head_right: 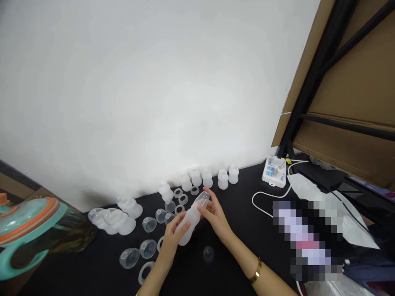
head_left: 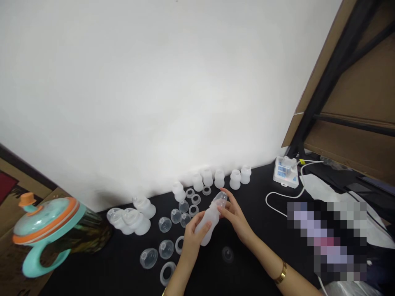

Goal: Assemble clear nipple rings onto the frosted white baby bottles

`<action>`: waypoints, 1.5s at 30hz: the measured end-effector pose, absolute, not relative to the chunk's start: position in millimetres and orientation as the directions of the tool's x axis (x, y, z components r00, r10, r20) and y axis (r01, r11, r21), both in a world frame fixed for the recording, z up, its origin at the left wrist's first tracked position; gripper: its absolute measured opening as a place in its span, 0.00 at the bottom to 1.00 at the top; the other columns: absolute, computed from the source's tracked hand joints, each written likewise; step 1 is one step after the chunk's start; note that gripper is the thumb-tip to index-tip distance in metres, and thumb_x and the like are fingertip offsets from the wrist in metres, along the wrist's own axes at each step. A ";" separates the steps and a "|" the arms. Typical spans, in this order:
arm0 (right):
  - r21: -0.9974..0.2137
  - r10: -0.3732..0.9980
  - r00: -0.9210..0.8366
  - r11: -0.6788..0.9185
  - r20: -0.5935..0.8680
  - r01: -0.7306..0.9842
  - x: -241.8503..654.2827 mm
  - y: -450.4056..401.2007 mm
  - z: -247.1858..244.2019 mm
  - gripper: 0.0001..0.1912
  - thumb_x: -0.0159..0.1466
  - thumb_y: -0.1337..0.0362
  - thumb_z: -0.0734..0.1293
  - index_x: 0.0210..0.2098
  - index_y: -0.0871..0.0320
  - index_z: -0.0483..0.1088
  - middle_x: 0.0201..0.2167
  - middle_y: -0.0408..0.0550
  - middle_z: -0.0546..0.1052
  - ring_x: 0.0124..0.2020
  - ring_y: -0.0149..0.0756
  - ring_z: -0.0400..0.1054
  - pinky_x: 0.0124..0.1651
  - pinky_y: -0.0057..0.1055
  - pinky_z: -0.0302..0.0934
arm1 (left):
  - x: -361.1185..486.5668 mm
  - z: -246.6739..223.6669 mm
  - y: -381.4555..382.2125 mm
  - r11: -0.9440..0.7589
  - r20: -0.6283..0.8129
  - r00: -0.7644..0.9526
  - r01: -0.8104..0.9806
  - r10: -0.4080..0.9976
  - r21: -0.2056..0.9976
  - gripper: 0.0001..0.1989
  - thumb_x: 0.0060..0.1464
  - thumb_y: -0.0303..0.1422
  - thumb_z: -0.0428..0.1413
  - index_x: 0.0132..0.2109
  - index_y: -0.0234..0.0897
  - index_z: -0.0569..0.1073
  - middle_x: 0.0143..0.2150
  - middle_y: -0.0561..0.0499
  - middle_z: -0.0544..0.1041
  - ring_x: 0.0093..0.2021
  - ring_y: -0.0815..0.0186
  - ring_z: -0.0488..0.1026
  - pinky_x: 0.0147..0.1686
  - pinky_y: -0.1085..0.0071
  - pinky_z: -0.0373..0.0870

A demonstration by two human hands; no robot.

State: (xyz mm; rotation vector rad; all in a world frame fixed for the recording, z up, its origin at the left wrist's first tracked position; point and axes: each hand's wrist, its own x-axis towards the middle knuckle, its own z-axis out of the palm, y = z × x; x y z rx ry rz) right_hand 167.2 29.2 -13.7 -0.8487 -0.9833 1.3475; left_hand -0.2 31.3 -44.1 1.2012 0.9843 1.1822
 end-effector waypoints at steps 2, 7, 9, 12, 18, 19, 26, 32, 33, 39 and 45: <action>-0.926 0.996 -0.033 0.060 0.078 -0.374 166.9 29.2 -13.1 0.37 0.60 0.54 0.72 0.64 0.49 0.54 0.37 0.45 0.77 0.38 0.40 0.73 0.39 0.34 0.64 | -0.1 -43.8 31.0 -0.017 0.037 0.149 -0.131 0.988 0.991 0.24 0.47 0.46 0.64 0.46 0.32 0.78 0.40 0.43 0.82 0.38 0.55 0.78 0.38 0.65 0.75; -0.925 0.997 -0.034 0.052 0.070 -0.376 165.9 27.1 -9.7 0.37 0.60 0.54 0.73 0.63 0.49 0.54 0.37 0.46 0.77 0.39 0.41 0.72 0.40 0.35 0.64 | 0.6 -40.0 29.5 -0.017 0.038 0.161 -0.130 0.986 0.991 0.23 0.47 0.45 0.64 0.46 0.32 0.78 0.41 0.43 0.82 0.39 0.54 0.78 0.38 0.66 0.75; -0.926 0.997 -0.037 0.054 0.073 -0.374 166.0 26.7 -9.8 0.37 0.60 0.54 0.73 0.63 0.49 0.55 0.37 0.45 0.77 0.39 0.40 0.72 0.40 0.35 0.64 | 1.3 -38.0 28.9 -0.014 0.036 0.159 -0.137 0.987 0.991 0.23 0.47 0.45 0.64 0.46 0.33 0.78 0.41 0.42 0.82 0.40 0.54 0.78 0.39 0.65 0.75; -0.923 0.995 -0.051 0.058 0.083 -0.381 166.3 26.9 -11.5 0.37 0.60 0.55 0.72 0.64 0.50 0.54 0.37 0.46 0.77 0.38 0.39 0.72 0.40 0.34 0.63 | 2.5 -35.4 28.0 -0.011 0.033 0.145 -0.147 0.989 0.989 0.23 0.46 0.45 0.64 0.45 0.33 0.79 0.41 0.42 0.82 0.41 0.52 0.79 0.41 0.64 0.75; -0.916 0.994 -0.060 0.061 0.092 -0.395 165.5 27.4 -15.0 0.37 0.60 0.55 0.72 0.64 0.50 0.54 0.39 0.46 0.77 0.41 0.40 0.72 0.44 0.37 0.64 | 3.1 -32.7 26.8 -0.001 0.027 0.148 -0.171 0.989 0.985 0.23 0.46 0.45 0.65 0.45 0.33 0.79 0.42 0.42 0.82 0.44 0.51 0.78 0.46 0.62 0.74; -0.916 0.994 -0.062 0.063 0.095 -0.396 165.2 27.4 -15.7 0.36 0.60 0.55 0.72 0.64 0.50 0.54 0.39 0.46 0.77 0.41 0.40 0.72 0.44 0.37 0.64 | 2.8 -32.1 26.6 0.000 0.025 0.147 -0.168 0.989 0.986 0.23 0.46 0.45 0.65 0.45 0.33 0.79 0.42 0.42 0.82 0.44 0.50 0.78 0.46 0.62 0.74; -0.915 0.990 -0.074 0.079 0.117 -0.396 164.9 28.5 -19.1 0.37 0.60 0.55 0.72 0.63 0.49 0.54 0.38 0.45 0.77 0.40 0.40 0.72 0.44 0.36 0.64 | -2.4 -32.0 28.7 0.020 0.005 0.210 -0.119 0.978 0.993 0.24 0.48 0.46 0.64 0.46 0.33 0.79 0.44 0.41 0.82 0.45 0.50 0.78 0.44 0.63 0.75; -0.920 0.990 -0.063 0.094 0.127 -0.381 164.7 28.8 -18.1 0.36 0.59 0.54 0.73 0.62 0.49 0.56 0.38 0.46 0.77 0.42 0.42 0.72 0.46 0.38 0.64 | -4.7 -31.2 29.9 0.029 -0.008 0.223 -0.091 0.975 0.995 0.25 0.47 0.47 0.64 0.47 0.32 0.78 0.44 0.40 0.82 0.46 0.49 0.78 0.40 0.64 0.76; -0.922 0.990 -0.062 0.092 0.124 -0.377 164.6 28.6 -17.9 0.36 0.59 0.54 0.73 0.62 0.48 0.56 0.38 0.46 0.77 0.42 0.42 0.72 0.46 0.38 0.64 | -4.1 -30.1 29.2 0.030 -0.009 0.219 -0.092 0.976 0.995 0.25 0.47 0.47 0.65 0.46 0.33 0.79 0.45 0.40 0.82 0.46 0.49 0.78 0.40 0.65 0.76; -0.918 0.990 -0.071 0.082 0.119 -0.389 164.2 27.5 -17.3 0.36 0.59 0.53 0.73 0.62 0.48 0.57 0.37 0.45 0.76 0.39 0.40 0.71 0.43 0.37 0.63 | 1.7 -29.1 26.6 -0.010 0.026 0.122 -0.125 0.992 0.992 0.25 0.44 0.48 0.65 0.44 0.33 0.80 0.39 0.42 0.82 0.40 0.52 0.79 0.40 0.63 0.76; -0.917 0.990 -0.071 0.088 0.125 -0.388 164.4 26.1 -16.5 0.36 0.60 0.54 0.73 0.62 0.49 0.56 0.37 0.45 0.76 0.38 0.39 0.70 0.43 0.35 0.62 | 2.4 -34.5 28.8 -0.017 0.031 0.115 -0.124 0.993 0.992 0.26 0.43 0.48 0.65 0.44 0.33 0.79 0.36 0.43 0.82 0.38 0.52 0.79 0.40 0.62 0.76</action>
